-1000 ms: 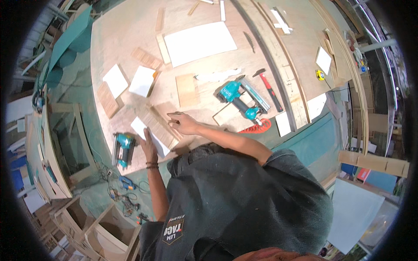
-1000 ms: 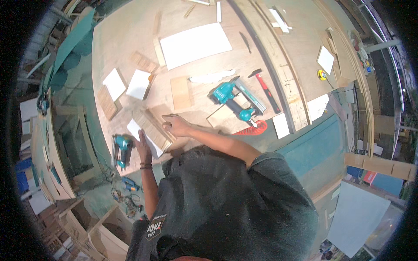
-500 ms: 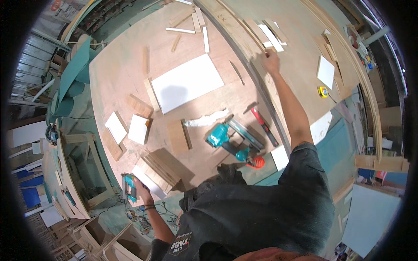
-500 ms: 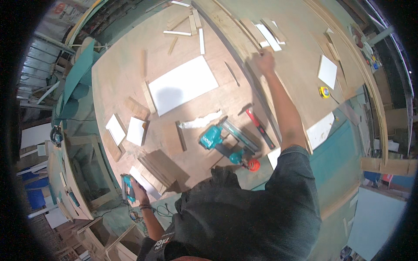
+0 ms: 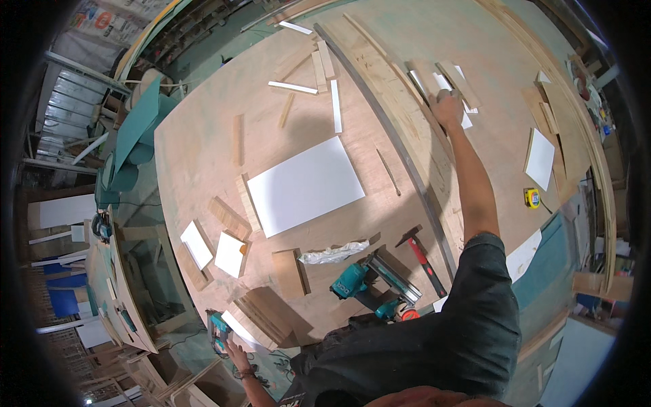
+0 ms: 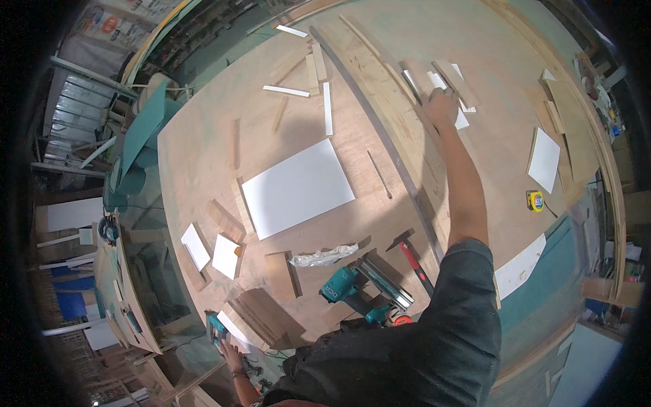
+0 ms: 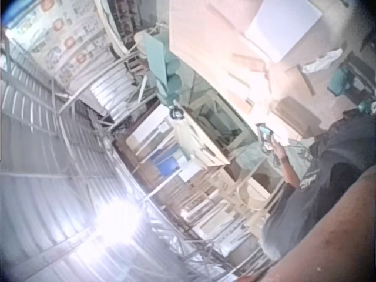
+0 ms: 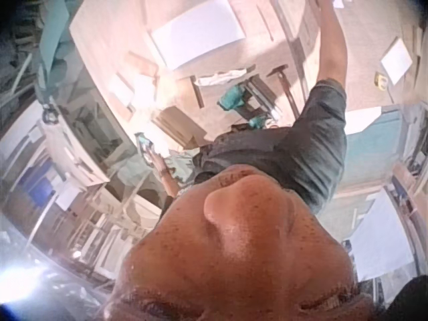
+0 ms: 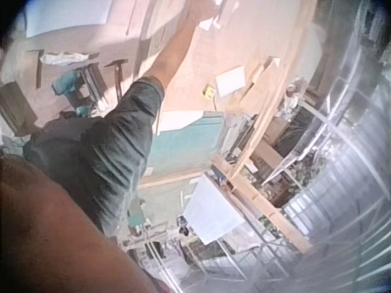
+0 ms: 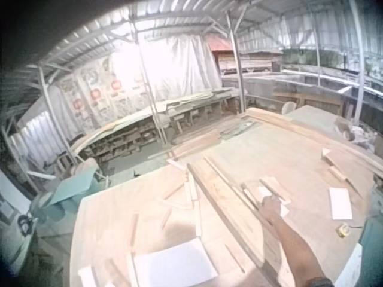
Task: The person applies adhesive to a wooden block, aligns it with another wooden piece, and secures it using a pneumatic nailer. They repeat the process with additional wooden pieces on a workbench.
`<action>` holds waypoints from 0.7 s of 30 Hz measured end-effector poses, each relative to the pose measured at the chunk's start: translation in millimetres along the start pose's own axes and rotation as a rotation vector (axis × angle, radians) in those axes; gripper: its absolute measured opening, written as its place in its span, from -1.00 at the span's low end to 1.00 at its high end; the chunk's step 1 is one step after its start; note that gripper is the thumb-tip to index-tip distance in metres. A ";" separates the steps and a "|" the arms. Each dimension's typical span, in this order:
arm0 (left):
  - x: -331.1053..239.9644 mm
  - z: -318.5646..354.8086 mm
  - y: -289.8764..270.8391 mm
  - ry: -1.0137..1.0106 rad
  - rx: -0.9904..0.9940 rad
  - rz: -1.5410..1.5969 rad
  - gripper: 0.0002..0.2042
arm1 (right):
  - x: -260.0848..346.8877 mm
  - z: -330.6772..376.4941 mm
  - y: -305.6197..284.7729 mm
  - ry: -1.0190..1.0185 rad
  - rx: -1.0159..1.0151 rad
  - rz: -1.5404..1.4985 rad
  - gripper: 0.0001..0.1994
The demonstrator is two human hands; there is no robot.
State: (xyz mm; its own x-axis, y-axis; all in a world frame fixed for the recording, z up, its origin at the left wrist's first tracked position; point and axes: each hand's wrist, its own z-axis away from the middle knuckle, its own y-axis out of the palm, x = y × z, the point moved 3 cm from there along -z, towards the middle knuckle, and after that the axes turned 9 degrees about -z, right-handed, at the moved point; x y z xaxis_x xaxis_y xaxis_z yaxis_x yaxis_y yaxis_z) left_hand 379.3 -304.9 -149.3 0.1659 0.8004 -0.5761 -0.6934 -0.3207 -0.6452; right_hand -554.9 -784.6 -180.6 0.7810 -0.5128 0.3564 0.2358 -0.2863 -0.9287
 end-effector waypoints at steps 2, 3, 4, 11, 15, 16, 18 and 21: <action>16.5 14.4 -4.1 -0.074 -0.068 0.006 -0.25 | -10.8 6.7 -7.3 0.046 -0.037 -0.074 -0.33; 24.5 19.6 -7.3 -0.109 -0.096 0.009 -0.25 | -18.1 11.6 -15.7 0.072 -0.060 -0.105 -0.30; 38.4 15.7 -23.6 -0.066 -0.107 0.031 -0.23 | -29.7 18.7 -17.0 0.109 -0.026 -0.142 -0.29; 46.8 26.4 -12.8 -0.089 -0.124 -0.089 -0.19 | -45.4 -6.2 -32.9 0.295 0.228 -0.313 -0.18; 29.9 3.1 -18.1 0.022 -0.146 -0.133 -0.19 | -55.1 -51.0 9.7 0.180 0.322 -0.380 -0.20; 29.1 3.7 -17.8 0.054 -0.134 -0.143 -0.19 | -50.4 -55.3 20.3 0.142 0.380 -0.367 -0.25; 26.8 5.2 -19.0 0.118 -0.107 -0.169 -0.18 | -46.8 -67.5 31.9 0.112 0.365 -0.299 -0.27; 28.5 -6.3 -12.0 0.161 -0.115 -0.246 -0.19 | -71.0 -86.3 33.8 0.191 0.449 -0.436 -0.25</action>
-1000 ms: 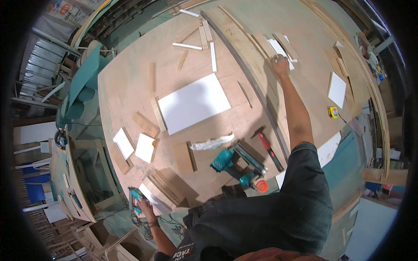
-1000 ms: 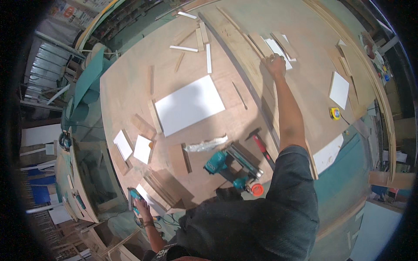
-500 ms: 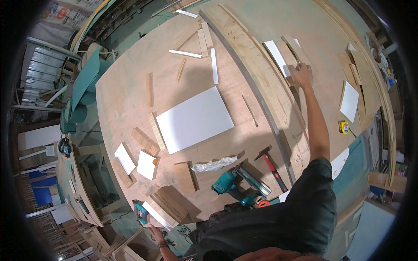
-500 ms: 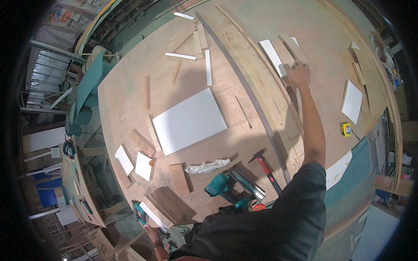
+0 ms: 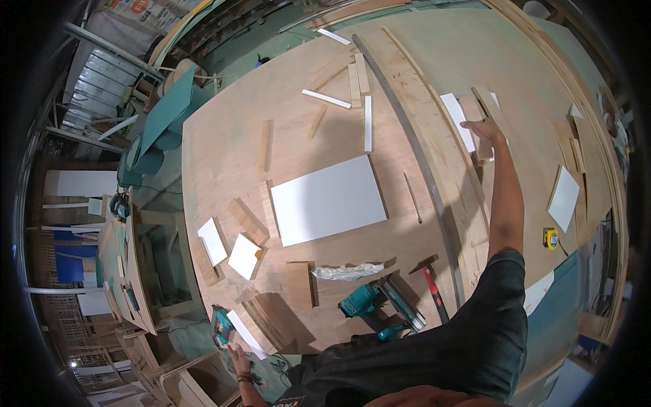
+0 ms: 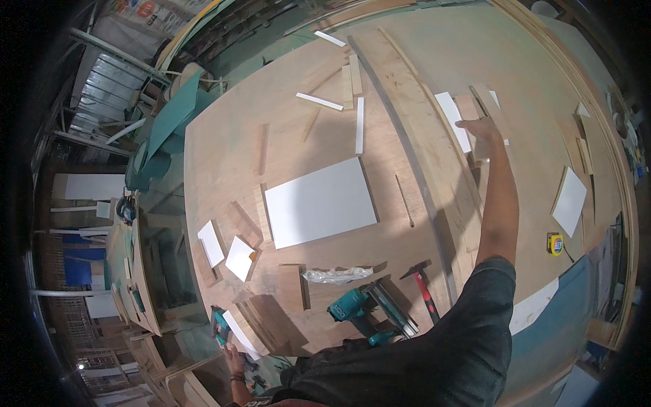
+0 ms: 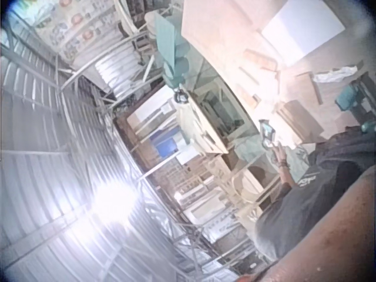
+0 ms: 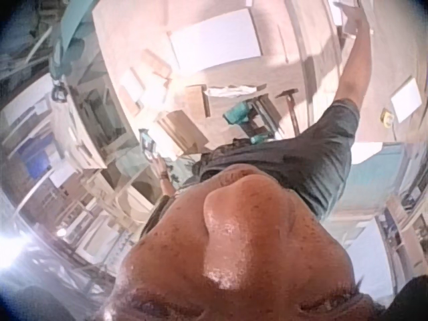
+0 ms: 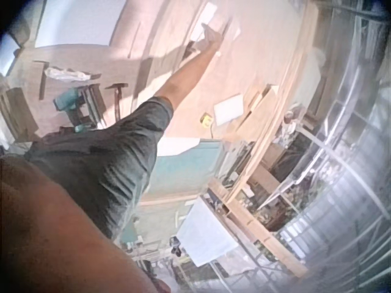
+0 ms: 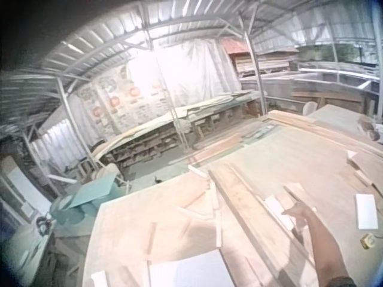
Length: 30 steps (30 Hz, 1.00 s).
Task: The person applies adhesive to a wooden block, aligns it with another wooden piece, and secures it using a pneumatic nailer. They repeat the process with additional wooden pieces on a workbench.
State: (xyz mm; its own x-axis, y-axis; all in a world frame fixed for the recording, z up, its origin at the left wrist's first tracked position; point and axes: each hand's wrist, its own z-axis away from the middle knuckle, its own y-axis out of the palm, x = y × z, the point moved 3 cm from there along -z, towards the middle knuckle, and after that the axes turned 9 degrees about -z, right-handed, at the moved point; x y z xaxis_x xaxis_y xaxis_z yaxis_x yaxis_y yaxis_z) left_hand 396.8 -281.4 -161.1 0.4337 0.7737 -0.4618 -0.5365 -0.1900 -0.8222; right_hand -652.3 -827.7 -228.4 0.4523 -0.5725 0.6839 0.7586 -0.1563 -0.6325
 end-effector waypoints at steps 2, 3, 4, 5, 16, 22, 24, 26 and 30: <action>13.2 29.8 -18.8 -0.024 0.050 0.102 -0.20 | 38.9 35.9 15.0 0.038 0.108 -0.103 -0.21; 12.9 32.7 -19.5 -0.018 0.101 0.158 -0.20 | 48.5 44.7 11.3 0.048 0.195 -0.188 -0.13; 14.0 37.4 -17.7 -0.051 0.078 0.109 -0.21 | 53.5 50.7 8.2 0.062 0.280 -0.269 -0.06; 15.0 42.4 -13.7 -0.083 0.054 0.058 -0.22 | 56.2 55.3 7.4 0.077 0.366 -0.351 0.02; -7.2 42.8 -4.7 0.113 -0.035 0.007 -0.34 | 22.4 26.4 0.9 -0.108 0.142 -0.269 -0.03; -111.3 55.2 -35.3 0.272 -0.451 -0.062 -0.53 | 72.9 156.0 -40.7 0.049 0.258 -0.486 -0.14; -170.7 57.7 -30.1 0.373 -0.483 0.161 -0.58 | 58.8 192.1 -23.7 -0.231 0.200 -0.460 -0.12; -215.3 79.0 6.7 0.341 -0.286 0.473 -0.66 | 28.8 214.4 8.1 -0.183 0.286 -0.601 -0.17; -284.7 143.9 107.5 0.270 0.512 0.655 -0.38 | -16.9 329.1 157.6 -0.099 0.754 -0.606 -0.46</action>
State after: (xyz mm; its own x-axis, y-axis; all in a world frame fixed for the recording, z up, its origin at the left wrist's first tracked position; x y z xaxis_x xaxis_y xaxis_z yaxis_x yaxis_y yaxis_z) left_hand 111.5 -435.2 -70.2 0.0464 0.4217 -0.9056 -0.9691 -0.2011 -0.1432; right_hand -386.0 -577.8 -220.0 -0.1025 -0.4890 0.8662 0.9615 0.1743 0.2122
